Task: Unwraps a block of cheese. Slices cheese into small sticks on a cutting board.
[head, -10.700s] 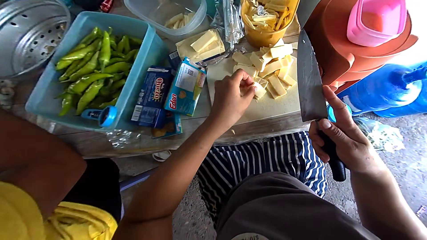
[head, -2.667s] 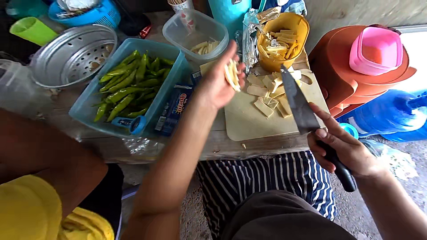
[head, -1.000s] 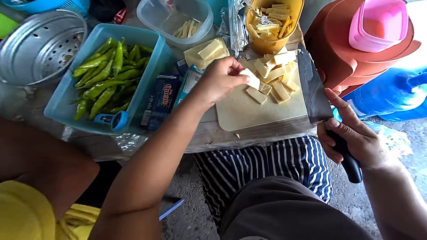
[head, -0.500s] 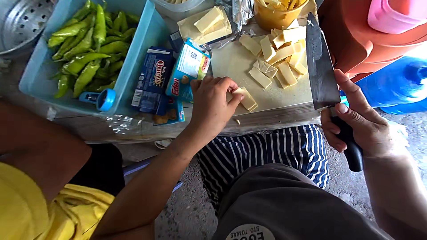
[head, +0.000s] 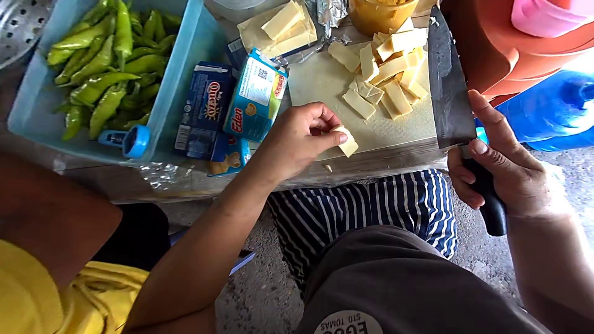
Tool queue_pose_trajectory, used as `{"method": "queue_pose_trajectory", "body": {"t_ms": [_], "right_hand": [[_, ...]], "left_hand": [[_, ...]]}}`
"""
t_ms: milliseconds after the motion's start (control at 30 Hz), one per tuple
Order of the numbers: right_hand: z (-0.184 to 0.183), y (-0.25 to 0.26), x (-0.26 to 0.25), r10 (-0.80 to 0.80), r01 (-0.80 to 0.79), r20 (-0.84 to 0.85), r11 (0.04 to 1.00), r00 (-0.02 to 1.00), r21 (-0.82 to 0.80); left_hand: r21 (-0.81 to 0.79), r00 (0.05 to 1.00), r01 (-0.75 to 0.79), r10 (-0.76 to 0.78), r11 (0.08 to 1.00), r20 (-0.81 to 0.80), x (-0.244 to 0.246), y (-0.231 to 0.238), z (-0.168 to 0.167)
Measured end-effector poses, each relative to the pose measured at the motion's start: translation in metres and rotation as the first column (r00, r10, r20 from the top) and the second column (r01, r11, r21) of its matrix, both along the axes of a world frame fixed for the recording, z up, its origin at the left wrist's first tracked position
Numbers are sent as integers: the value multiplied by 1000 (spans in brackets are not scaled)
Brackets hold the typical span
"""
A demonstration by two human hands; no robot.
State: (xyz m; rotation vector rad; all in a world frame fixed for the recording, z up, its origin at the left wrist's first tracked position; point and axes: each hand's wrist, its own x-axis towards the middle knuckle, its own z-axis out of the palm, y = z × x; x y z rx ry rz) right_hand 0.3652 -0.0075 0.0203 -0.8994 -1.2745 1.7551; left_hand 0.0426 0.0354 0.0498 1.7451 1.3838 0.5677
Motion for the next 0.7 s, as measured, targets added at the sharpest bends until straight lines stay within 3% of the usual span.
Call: {"method": "queue_pose_trajectory", "body": {"t_ms": [133,300,500,600,700], "right_hand": [[-1,-1,0,2,-2,-4,1000,1000,-1],[-1,-2,-1,13,-13,23,1000,1000,2],[-2,-1,-6,38,-38,17,999,999,3],[-1,0,-8,66,-68,74,997,995,26],[3,1,-11,111,-130,218,989,970,76]], "left_hand": [[-1,998,-51,51,999,-48,2,7,-9],[149,975,-49,80,988,-208,3,6,-17],[340,954,15,88,940,-286,0,2,-27],[415,945,164,-22,895,-326,-3,-4,-22],[532,908,353,-145,769,-392,-7,-13,-32]]}}
